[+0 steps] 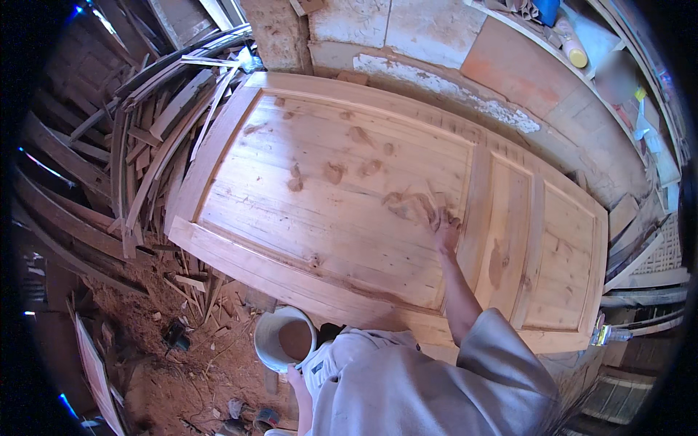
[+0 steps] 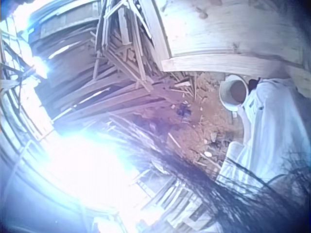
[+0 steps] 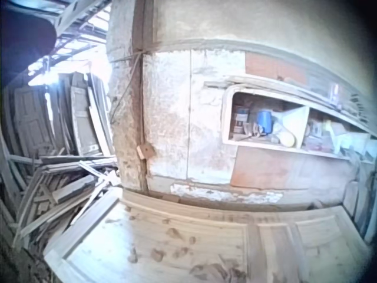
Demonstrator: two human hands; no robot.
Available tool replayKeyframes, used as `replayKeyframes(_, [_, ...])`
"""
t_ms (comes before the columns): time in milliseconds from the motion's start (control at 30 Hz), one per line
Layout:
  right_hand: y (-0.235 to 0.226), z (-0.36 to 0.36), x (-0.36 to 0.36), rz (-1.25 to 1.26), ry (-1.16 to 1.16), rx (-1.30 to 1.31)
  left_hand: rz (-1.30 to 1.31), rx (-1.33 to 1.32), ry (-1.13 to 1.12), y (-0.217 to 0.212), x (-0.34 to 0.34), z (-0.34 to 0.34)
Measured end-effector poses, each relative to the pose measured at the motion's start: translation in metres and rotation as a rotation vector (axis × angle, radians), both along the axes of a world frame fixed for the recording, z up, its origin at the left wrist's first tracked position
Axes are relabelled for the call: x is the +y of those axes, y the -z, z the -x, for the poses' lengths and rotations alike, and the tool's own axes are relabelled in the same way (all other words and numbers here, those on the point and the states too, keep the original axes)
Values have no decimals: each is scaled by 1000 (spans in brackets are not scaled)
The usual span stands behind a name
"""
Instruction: The person applies a liquid from a bucket to a wooden door and then polishes the surface using a small wooden block and their hands.
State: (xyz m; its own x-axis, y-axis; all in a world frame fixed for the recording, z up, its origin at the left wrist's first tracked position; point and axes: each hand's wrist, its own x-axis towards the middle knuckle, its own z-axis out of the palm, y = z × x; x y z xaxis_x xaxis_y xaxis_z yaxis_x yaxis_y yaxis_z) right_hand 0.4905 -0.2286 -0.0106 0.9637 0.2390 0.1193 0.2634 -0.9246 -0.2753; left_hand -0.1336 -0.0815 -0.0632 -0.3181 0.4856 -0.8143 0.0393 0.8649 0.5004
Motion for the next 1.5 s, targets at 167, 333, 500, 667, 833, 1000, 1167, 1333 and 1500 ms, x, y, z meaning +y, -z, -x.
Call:
replayKeyframes(167, [16,25,38,131,-23,-149,-1,-11,-46,0,0,-2])
replayKeyframes(333, [3,47,99,-49,-202,-104,13,-88,-48,28,11,14])
replayKeyframes(500, [-39,93,135,-386,-265,162,55,-95,-87,32,18,25])
replayKeyframes(667, [-14,98,112,-61,-521,-6,35,-78,54,16,21,-2])
replayKeyframes(833, [-17,60,82,-604,-51,380,2,-3,41,30,28,16])
replayKeyframes(1000, [-11,47,21,-29,-228,-224,73,-61,28,30,24,16])
replayKeyframes(1167, [-29,27,4,-32,76,-20,58,-63,-33,47,25,29])
replayKeyframes(1333, [5,26,23,99,-33,-113,53,-72,-14,52,26,27])
replayKeyframes(1500, [9,58,68,-217,-81,122,78,-66,19,34,21,15])
